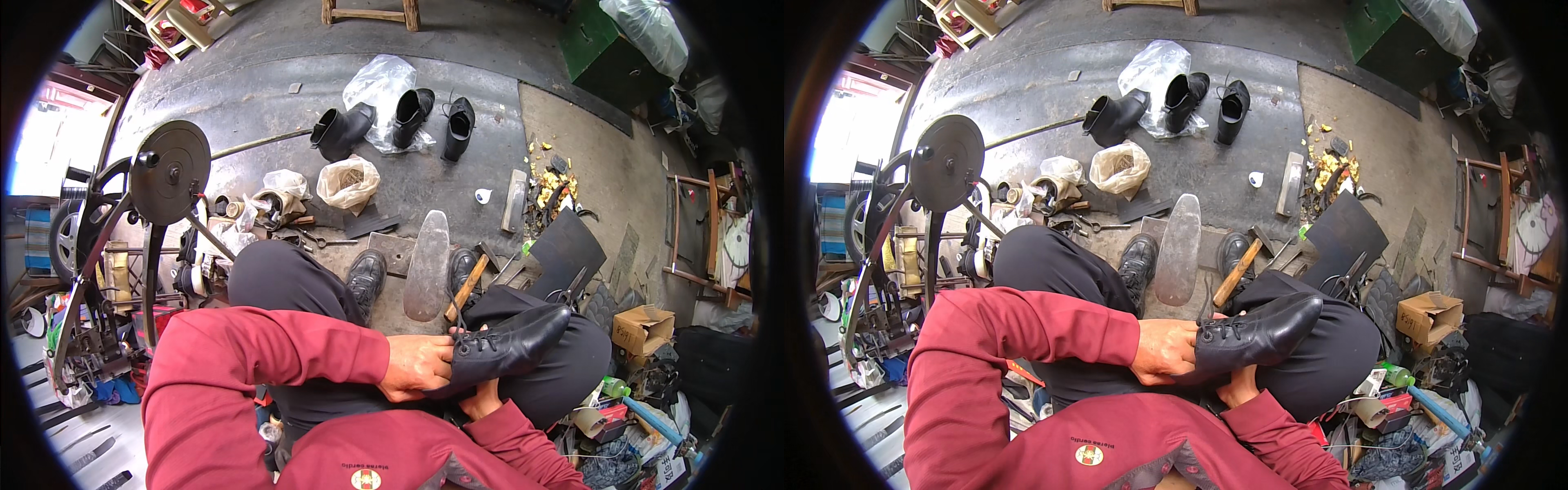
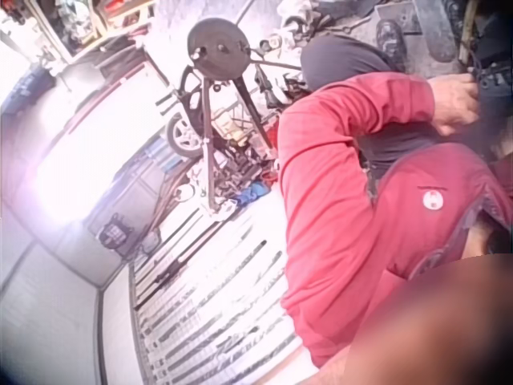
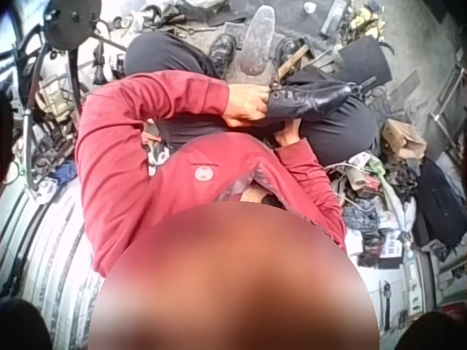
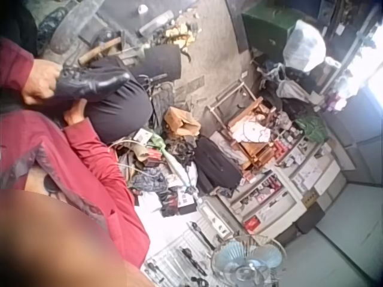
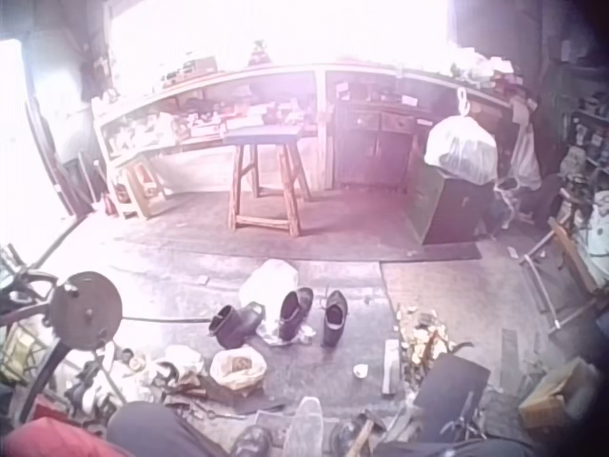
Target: The person hammers nails into the heel of a black boot, then applies glue to the heel and presses it to secure the repair. The person handles the boot and tools while seated on the floor.
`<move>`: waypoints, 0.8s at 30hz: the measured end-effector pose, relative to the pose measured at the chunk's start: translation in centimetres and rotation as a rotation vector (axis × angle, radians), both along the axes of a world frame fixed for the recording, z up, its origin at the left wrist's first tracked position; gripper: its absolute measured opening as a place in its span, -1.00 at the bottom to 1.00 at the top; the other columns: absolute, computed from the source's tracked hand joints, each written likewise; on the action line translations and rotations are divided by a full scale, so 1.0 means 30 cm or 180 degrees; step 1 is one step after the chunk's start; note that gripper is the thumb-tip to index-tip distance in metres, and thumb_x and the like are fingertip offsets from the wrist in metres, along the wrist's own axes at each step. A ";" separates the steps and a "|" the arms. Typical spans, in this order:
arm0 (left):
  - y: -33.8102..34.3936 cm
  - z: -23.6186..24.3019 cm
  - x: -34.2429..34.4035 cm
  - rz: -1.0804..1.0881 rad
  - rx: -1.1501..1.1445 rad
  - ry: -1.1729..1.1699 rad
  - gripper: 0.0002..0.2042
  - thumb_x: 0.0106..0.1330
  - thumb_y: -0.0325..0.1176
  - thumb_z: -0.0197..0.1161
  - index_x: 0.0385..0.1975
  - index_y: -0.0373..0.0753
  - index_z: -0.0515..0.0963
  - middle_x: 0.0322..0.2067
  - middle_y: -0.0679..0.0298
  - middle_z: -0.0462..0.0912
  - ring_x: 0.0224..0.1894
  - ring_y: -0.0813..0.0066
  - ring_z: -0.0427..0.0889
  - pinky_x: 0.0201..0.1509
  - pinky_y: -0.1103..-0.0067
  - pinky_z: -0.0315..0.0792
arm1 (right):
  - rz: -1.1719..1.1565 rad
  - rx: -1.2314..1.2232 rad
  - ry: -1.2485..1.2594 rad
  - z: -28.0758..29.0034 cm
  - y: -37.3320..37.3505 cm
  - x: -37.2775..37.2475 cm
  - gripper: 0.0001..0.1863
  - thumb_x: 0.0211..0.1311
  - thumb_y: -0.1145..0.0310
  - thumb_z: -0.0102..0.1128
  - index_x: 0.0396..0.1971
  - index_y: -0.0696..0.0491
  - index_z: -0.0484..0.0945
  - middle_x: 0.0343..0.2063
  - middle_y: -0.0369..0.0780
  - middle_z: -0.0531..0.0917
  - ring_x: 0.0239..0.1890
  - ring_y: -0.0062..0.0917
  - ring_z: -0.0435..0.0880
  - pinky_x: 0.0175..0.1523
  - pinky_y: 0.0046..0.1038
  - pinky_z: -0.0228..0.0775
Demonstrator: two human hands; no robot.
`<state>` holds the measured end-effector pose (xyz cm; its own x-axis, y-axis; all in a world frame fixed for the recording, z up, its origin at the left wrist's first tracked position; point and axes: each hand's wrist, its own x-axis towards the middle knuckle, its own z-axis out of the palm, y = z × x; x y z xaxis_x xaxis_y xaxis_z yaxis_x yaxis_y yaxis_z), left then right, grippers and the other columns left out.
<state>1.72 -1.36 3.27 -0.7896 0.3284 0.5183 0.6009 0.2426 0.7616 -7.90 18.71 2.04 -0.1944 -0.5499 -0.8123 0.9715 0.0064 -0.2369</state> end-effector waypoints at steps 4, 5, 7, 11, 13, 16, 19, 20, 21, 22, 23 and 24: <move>0.001 0.000 0.001 -0.0007 -0.0001 -0.0014 -0.75 -0.12 -0.35 0.42 -0.51 -0.24 0.48 -0.36 0.12 0.63 -0.06 -0.08 0.60 0.06 0.12 0.49 | -0.0018 -0.0076 0.0044 0.000 -0.001 0.000 -0.36 0.68 -0.22 -0.26 0.26 0.03 0.50 0.00 -0.25 0.72 0.00 -0.48 0.70 0.15 -0.36 0.58; 0.002 0.000 0.001 -0.0036 -0.0004 -0.0034 -0.75 -0.12 -0.35 0.42 -0.51 -0.24 0.48 -0.36 0.12 0.63 -0.06 -0.08 0.60 0.07 0.11 0.49 | -0.0039 -0.0006 -0.0034 -0.001 -0.001 0.000 -0.36 0.68 -0.22 -0.26 0.26 0.03 0.50 -0.01 -0.26 0.72 -0.01 -0.48 0.70 0.14 -0.36 0.58; 0.003 -0.001 -0.001 0.0007 0.0033 0.0014 -0.75 -0.11 -0.35 0.42 -0.51 -0.25 0.48 -0.36 0.11 0.63 -0.05 -0.08 0.60 0.07 0.11 0.49 | -0.0033 -0.0068 0.0011 -0.003 0.000 -0.001 -0.36 0.68 -0.22 -0.25 0.26 0.03 0.51 -0.02 -0.26 0.72 -0.02 -0.48 0.70 0.14 -0.36 0.59; 0.002 0.001 -0.003 -0.0025 0.0026 0.0010 -0.75 -0.11 -0.34 0.42 -0.51 -0.24 0.48 -0.36 0.12 0.63 -0.05 -0.07 0.60 0.06 0.11 0.48 | 0.0012 0.0051 0.0042 -0.006 0.003 -0.001 -0.36 0.69 -0.21 -0.25 0.25 0.04 0.51 -0.03 -0.26 0.72 -0.03 -0.48 0.71 0.13 -0.36 0.60; 0.000 0.002 -0.003 0.0017 0.0005 0.0047 -0.75 -0.12 -0.33 0.43 -0.51 -0.24 0.49 -0.37 0.13 0.64 -0.06 -0.06 0.60 0.05 0.13 0.48 | 0.0058 -0.0007 0.0168 -0.007 0.004 0.000 -0.37 0.69 -0.20 -0.25 0.25 0.04 0.51 -0.03 -0.25 0.72 -0.04 -0.48 0.71 0.13 -0.36 0.60; -0.002 0.004 -0.003 0.0012 -0.0031 0.0034 -0.75 -0.12 -0.33 0.43 -0.51 -0.23 0.49 -0.37 0.15 0.64 -0.06 -0.04 0.61 0.04 0.14 0.48 | 0.0048 0.0009 0.0156 -0.008 0.005 0.000 -0.36 0.69 -0.20 -0.25 0.26 0.05 0.50 -0.04 -0.25 0.72 -0.05 -0.48 0.71 0.12 -0.36 0.60; -0.001 0.002 -0.002 0.0005 -0.0030 0.0023 -0.75 -0.12 -0.32 0.43 -0.51 -0.23 0.49 -0.38 0.16 0.64 -0.07 -0.04 0.61 0.04 0.14 0.48 | 0.0067 0.0001 0.0184 -0.005 0.004 0.000 -0.36 0.69 -0.20 -0.24 0.26 0.05 0.50 -0.04 -0.25 0.72 -0.05 -0.48 0.71 0.12 -0.36 0.60; 0.000 0.001 -0.002 -0.0034 -0.0033 -0.0011 -0.75 -0.12 -0.32 0.43 -0.51 -0.23 0.49 -0.38 0.16 0.64 -0.07 -0.04 0.61 0.04 0.14 0.48 | 0.0032 0.0054 0.0100 -0.004 0.003 0.000 -0.36 0.69 -0.21 -0.24 0.26 0.05 0.50 -0.04 -0.25 0.72 -0.04 -0.48 0.71 0.12 -0.37 0.60; 0.001 0.001 -0.001 0.0004 -0.0028 0.0012 -0.75 -0.12 -0.32 0.43 -0.51 -0.23 0.49 -0.38 0.16 0.64 -0.07 -0.04 0.61 0.04 0.15 0.48 | 0.0025 0.0049 0.0097 -0.003 0.003 0.000 -0.36 0.69 -0.21 -0.24 0.26 0.05 0.50 -0.04 -0.25 0.72 -0.04 -0.48 0.71 0.12 -0.37 0.60; 0.001 0.001 0.000 0.0003 -0.0032 0.0002 -0.75 -0.11 -0.32 0.43 -0.51 -0.23 0.49 -0.38 0.16 0.64 -0.07 -0.04 0.61 0.03 0.15 0.48 | 0.0051 0.0030 0.0174 -0.002 0.002 0.000 -0.36 0.68 -0.21 -0.24 0.27 0.05 0.50 -0.04 -0.25 0.72 -0.04 -0.48 0.71 0.12 -0.37 0.60; 0.001 0.001 0.000 -0.0029 -0.0032 -0.0029 -0.75 -0.11 -0.32 0.43 -0.51 -0.23 0.49 -0.38 0.16 0.64 -0.07 -0.04 0.61 0.03 0.15 0.48 | 0.0017 0.0063 0.0093 -0.001 0.002 0.000 -0.36 0.68 -0.21 -0.24 0.26 0.05 0.50 -0.04 -0.25 0.72 -0.05 -0.48 0.71 0.12 -0.37 0.60; 0.001 0.001 0.000 0.0001 -0.0037 -0.0012 -0.75 -0.11 -0.32 0.43 -0.51 -0.23 0.49 -0.38 0.16 0.64 -0.07 -0.03 0.61 0.03 0.15 0.48 | 0.0016 0.0083 0.0092 -0.001 0.001 0.000 -0.36 0.68 -0.21 -0.24 0.26 0.05 0.50 -0.04 -0.25 0.72 -0.05 -0.48 0.71 0.12 -0.37 0.60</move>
<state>1.73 -1.33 3.29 -0.7917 0.3340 0.5115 0.5979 0.2517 0.7610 -7.89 18.75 2.02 -0.2153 -0.5298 -0.8203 0.9642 0.0179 -0.2646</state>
